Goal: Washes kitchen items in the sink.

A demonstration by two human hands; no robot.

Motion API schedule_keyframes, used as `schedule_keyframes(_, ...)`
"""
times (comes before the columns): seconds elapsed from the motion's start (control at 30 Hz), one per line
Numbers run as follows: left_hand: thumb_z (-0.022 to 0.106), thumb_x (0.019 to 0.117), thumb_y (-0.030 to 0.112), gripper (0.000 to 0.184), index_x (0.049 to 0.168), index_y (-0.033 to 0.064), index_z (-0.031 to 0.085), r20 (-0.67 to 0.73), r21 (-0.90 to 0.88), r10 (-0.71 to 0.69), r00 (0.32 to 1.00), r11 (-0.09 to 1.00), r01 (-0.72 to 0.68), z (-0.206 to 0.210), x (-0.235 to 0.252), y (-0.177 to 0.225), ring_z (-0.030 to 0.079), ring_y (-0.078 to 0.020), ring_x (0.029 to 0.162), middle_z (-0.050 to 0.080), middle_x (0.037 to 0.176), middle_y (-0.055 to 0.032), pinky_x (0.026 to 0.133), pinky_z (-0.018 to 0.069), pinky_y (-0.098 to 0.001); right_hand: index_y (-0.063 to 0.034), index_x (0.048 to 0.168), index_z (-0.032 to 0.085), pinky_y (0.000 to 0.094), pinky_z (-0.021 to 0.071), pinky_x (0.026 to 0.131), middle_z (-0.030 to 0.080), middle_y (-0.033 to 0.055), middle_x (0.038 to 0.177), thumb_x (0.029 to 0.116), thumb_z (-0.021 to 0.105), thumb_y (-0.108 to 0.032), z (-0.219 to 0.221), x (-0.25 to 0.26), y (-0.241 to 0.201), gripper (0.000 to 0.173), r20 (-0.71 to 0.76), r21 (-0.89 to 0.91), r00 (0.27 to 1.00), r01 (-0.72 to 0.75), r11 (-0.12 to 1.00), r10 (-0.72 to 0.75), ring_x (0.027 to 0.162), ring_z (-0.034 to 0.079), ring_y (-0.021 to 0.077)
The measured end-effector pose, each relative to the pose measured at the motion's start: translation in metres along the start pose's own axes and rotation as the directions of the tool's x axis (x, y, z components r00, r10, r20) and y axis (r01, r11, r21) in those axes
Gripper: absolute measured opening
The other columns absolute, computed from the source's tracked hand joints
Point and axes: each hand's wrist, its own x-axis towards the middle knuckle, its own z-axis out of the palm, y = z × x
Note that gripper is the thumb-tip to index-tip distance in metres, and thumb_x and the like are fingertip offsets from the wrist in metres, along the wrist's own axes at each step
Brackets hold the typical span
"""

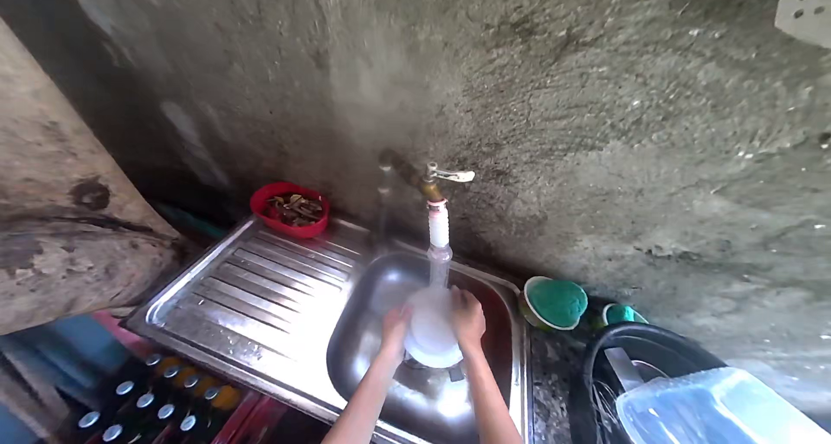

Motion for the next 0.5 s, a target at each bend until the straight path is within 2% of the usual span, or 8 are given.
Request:
schedule_keyframes(0.1,0.051,0.1090,0.026,0.040,0.108,-0.0105,0.067,-0.104,0.172,0.026,0.994,0.985,-0.008,0.015,0.005,0.010,0.065,-0.0268,0.094,0.068,0.102,-0.0238,0.090,0.0520,-0.0450,-0.0004,0.115,0.072,0.0614,0.0502,0.089,0.073,0.0227,0.105,0.1085,0.051,-0.033,0.000,-0.010,0.002,0.040,-0.058,0.044,0.998,0.011,0.999,-0.008,0.100,0.069,0.0396)
schedule_keyframes(0.17,0.040,0.1121,0.034,0.052,0.123,-0.0115,0.062,-0.104,0.099,-0.138,0.985,0.984,0.149,0.021,0.003,0.023,0.062,-0.0346,0.111,0.064,0.119,-0.0288,0.099,0.0474,-0.0517,0.0029,0.109,0.074,0.0604,0.0526,0.085,0.074,0.0226,0.100,0.1058,0.056,-0.027,0.005,-0.025,0.004,0.035,-0.205,0.015,0.957,0.214,0.977,-0.207,0.095,0.072,0.0395)
schedule_keyframes(0.2,0.037,0.1123,0.036,0.051,0.132,-0.0057,0.057,-0.033,-0.051,-0.258,0.966,0.965,0.256,0.019,0.002,0.027,0.061,-0.0292,0.113,0.063,0.124,-0.0225,0.099,0.0492,-0.0476,0.0056,0.102,0.075,0.0587,0.0551,0.081,0.074,0.0226,0.095,0.1033,0.058,-0.023,0.010,-0.030,0.012,0.033,-0.275,-0.014,0.893,0.366,0.931,-0.355,0.090,0.073,0.0389)
schedule_keyframes(0.23,0.038,0.1102,0.034,0.040,0.128,0.0013,0.054,0.058,-0.222,-0.352,0.934,0.908,0.356,0.016,0.001,0.033,0.061,-0.0226,0.098,0.062,0.111,-0.0145,0.084,0.0528,-0.0420,0.0066,0.093,0.075,0.0559,0.0564,0.077,0.073,0.0215,0.088,0.1002,0.058,-0.020,0.014,-0.034,0.022,0.033,-0.319,-0.042,0.810,0.508,0.861,-0.493,0.084,0.073,0.0376)
schedule_keyframes(0.3,0.044,0.1003,0.014,0.020,0.114,0.0028,0.052,0.228,-0.422,-0.442,0.867,0.758,0.497,0.006,0.004,0.040,0.066,-0.0251,0.079,0.064,0.093,-0.0146,0.068,0.0581,-0.0439,0.0021,0.083,0.076,0.0541,0.0541,0.080,0.074,0.0168,0.085,0.0960,0.052,-0.020,0.016,-0.039,0.041,0.035,-0.228,-0.026,0.705,0.685,0.728,-0.672,0.085,0.071,0.0352)
schedule_keyframes(0.37,0.046,0.1009,0.004,0.021,0.121,0.0032,0.051,0.240,-0.322,-0.455,0.858,0.797,0.512,0.000,0.005,0.039,0.066,-0.0201,0.081,0.064,0.096,-0.0123,0.071,0.0579,-0.0372,-0.0061,0.109,0.079,0.0559,0.0451,0.108,0.074,0.0113,0.120,0.1010,0.048,-0.019,0.009,-0.046,0.051,0.035,0.156,-0.016,0.730,0.676,0.737,-0.666,0.120,0.066,0.0339)
schedule_keyframes(0.43,0.053,0.1049,0.009,0.032,0.134,-0.0012,0.049,0.092,-0.110,-0.422,0.902,0.896,0.431,0.003,0.006,0.030,0.063,-0.0208,0.094,0.063,0.112,-0.0163,0.083,0.0550,-0.0379,-0.0116,0.149,0.055,0.0526,0.0200,0.126,0.047,0.0068,0.158,0.1072,0.036,-0.020,0.009,-0.042,0.045,0.047,0.499,-0.148,0.731,0.602,0.785,-0.467,0.152,0.035,0.0303)
schedule_keyframes(0.5,0.062,0.1036,0.020,0.045,0.138,-0.0059,0.050,-0.031,0.114,-0.314,0.949,0.942,0.315,0.007,0.001,0.016,0.064,-0.0271,0.107,0.062,0.124,-0.0235,0.093,0.0540,-0.0433,-0.0083,0.161,0.032,0.0520,0.0065,0.129,0.027,0.0123,0.168,0.1105,0.029,-0.028,0.023,-0.028,0.035,0.054,0.560,-0.338,0.771,0.547,0.766,-0.304,0.158,0.015,0.0315)
